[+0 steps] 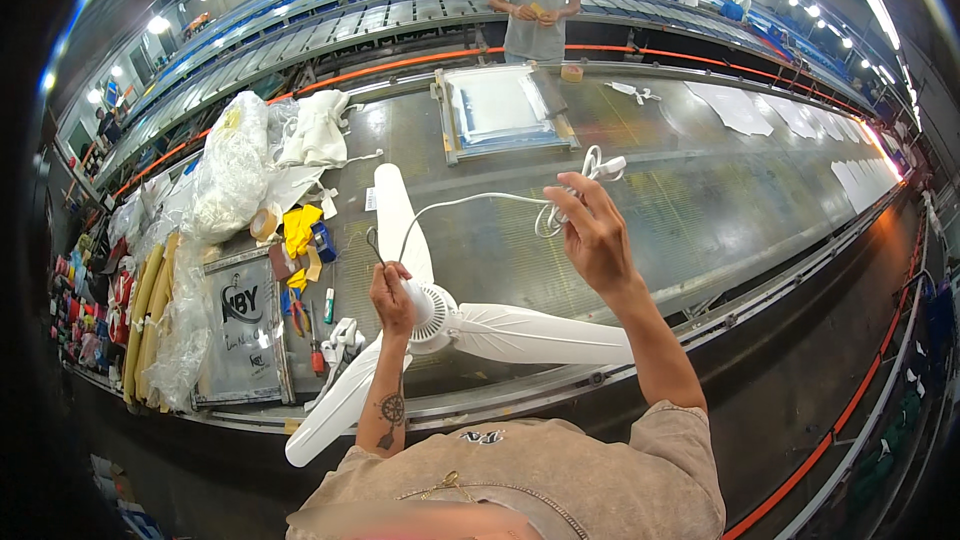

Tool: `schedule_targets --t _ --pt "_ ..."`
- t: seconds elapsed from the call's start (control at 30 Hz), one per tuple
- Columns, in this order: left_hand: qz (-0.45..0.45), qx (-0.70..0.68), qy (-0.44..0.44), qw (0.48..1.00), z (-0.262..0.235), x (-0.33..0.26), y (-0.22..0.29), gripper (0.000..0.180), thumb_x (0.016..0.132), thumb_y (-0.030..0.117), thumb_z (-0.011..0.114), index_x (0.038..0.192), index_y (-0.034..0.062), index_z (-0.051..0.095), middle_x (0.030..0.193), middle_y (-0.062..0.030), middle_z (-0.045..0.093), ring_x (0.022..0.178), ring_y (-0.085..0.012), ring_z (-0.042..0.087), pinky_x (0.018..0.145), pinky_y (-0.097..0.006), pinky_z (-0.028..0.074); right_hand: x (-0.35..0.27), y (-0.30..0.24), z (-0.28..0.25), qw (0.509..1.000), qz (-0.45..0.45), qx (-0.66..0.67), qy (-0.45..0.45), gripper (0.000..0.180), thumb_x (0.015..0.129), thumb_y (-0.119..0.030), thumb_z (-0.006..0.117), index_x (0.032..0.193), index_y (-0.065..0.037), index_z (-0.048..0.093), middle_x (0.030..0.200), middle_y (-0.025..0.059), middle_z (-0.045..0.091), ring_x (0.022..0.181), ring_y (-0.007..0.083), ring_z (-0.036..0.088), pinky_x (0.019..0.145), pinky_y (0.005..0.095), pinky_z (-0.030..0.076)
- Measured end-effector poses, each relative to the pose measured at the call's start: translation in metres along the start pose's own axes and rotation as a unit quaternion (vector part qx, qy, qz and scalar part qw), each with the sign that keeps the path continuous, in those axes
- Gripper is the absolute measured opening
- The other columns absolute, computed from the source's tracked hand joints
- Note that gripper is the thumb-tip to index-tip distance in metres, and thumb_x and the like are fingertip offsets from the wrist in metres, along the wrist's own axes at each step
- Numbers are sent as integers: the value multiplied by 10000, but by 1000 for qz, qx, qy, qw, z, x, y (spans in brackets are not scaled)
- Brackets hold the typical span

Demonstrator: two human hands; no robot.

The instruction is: The person assembles a white ceiling fan by attaching the power cord and securing the blades to the motor housing. They use pliers to tighten the cord and a wrench to fasten the blade screws, then place the completed fan on the conveyor.

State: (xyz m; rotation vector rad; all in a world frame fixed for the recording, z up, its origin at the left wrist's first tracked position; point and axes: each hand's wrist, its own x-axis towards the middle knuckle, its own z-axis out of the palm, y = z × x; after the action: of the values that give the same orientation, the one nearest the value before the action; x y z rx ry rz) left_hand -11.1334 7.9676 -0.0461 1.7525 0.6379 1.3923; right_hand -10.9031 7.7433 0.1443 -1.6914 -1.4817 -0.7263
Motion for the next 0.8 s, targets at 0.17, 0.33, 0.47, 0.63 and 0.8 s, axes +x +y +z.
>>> schedule_targets --t 0.17,0.33,0.47,0.63,0.8 --pt "-15 -15 -8 1000 -2 -8 -10 291 1108 132 443 872 16 570 764 -100 616 695 -218 585 679 -354 468 -7 -4 14 999 14 26 -13 454 800 147 676 1211 -44 708 1212 148 686 1049 349 707 862 417 596" --pt "-21 15 -25 999 -2 -22 -20 286 1102 137 450 877 15 579 772 -111 625 703 -246 602 688 -375 478 -18 -12 20 998 48 47 -6 443 823 142 672 1224 -43 701 1151 131 706 931 313 724 811 405 596" --pt "-12 12 -25 1000 -4 -34 -29 288 1100 143 452 879 10 581 772 -118 626 704 -259 604 691 -384 478 -29 -13 24 997 64 48 -1 456 829 143 668 1246 -40 691 1144 118 711 895 297 725 789 394 599" --pt "-29 12 -43 999 -9 -46 -32 318 1119 188 444 894 17 590 815 -111 645 763 -246 622 732 -371 479 -30 -6 33 996 82 37 -13 449 845 132 663 1260 -39 685 1130 125 724 902 289 734 780 392 605" --pt "-32 22 -43 998 -9 -60 -38 323 1121 202 445 897 26 598 822 -110 651 768 -248 630 733 -370 484 -18 4 45 996 82 46 3 435 866 100 670 1276 -46 673 1115 139 743 911 317 744 764 400 606"
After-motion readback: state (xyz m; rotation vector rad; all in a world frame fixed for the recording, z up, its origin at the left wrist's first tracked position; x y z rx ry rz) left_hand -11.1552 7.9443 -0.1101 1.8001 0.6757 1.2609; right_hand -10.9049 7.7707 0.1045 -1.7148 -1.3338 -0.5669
